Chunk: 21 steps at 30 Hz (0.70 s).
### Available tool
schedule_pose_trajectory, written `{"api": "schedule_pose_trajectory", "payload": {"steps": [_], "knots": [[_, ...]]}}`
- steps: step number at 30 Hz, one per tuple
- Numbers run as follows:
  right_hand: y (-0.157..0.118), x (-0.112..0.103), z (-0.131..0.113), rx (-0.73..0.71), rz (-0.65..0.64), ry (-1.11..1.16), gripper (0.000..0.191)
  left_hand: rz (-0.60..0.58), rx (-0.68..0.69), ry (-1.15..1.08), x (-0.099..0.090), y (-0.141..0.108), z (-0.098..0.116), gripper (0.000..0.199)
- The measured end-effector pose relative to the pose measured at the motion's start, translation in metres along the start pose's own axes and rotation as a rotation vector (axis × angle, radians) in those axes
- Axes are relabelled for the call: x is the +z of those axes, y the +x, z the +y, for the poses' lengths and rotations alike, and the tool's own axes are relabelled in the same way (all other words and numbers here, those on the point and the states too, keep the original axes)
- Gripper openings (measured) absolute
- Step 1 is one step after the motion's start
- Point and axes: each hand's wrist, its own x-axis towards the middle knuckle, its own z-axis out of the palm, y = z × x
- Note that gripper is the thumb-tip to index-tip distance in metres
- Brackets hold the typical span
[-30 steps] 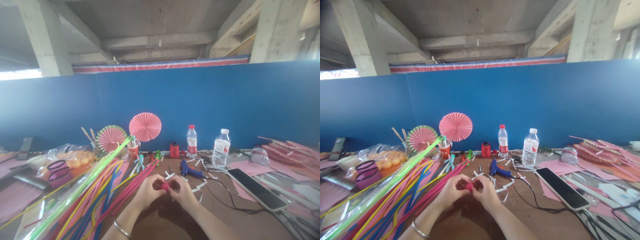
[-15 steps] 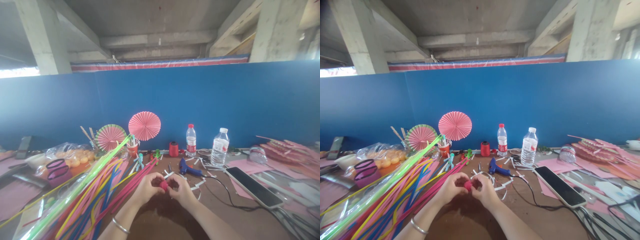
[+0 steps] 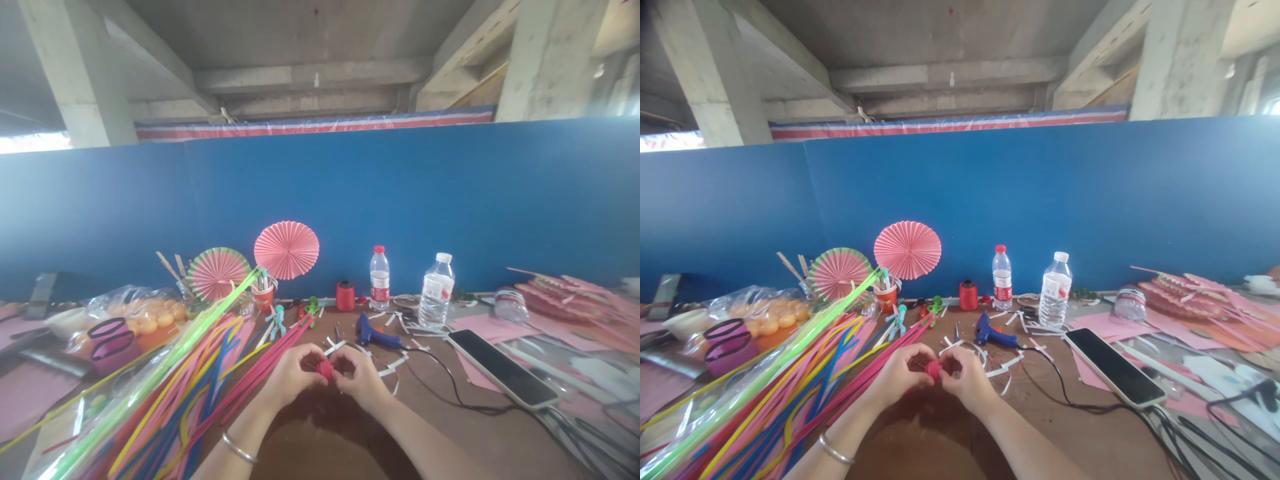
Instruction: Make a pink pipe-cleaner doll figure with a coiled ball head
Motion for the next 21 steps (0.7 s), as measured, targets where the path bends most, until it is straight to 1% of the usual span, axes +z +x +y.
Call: {"api": "schedule_pose_trajectory", "payload": {"steps": [13,18,21], "knots": [[0.001,-0.001,-0.003,0.027,-0.002,0.022,0.009,0.016,0.006,0.035,0.0,-0.001,-0.001,0.03],[0.002,0.0,0.004,0.041,-0.008,0.036,0.008,0.003,0.007,0.046,-0.001,0.001,-0.002,0.029],[0.002,0.001,0.009,0.047,-0.011,0.042,0.01,-0.005,0.027,0.055,0.0,0.001,-0.001,0.032]]}}
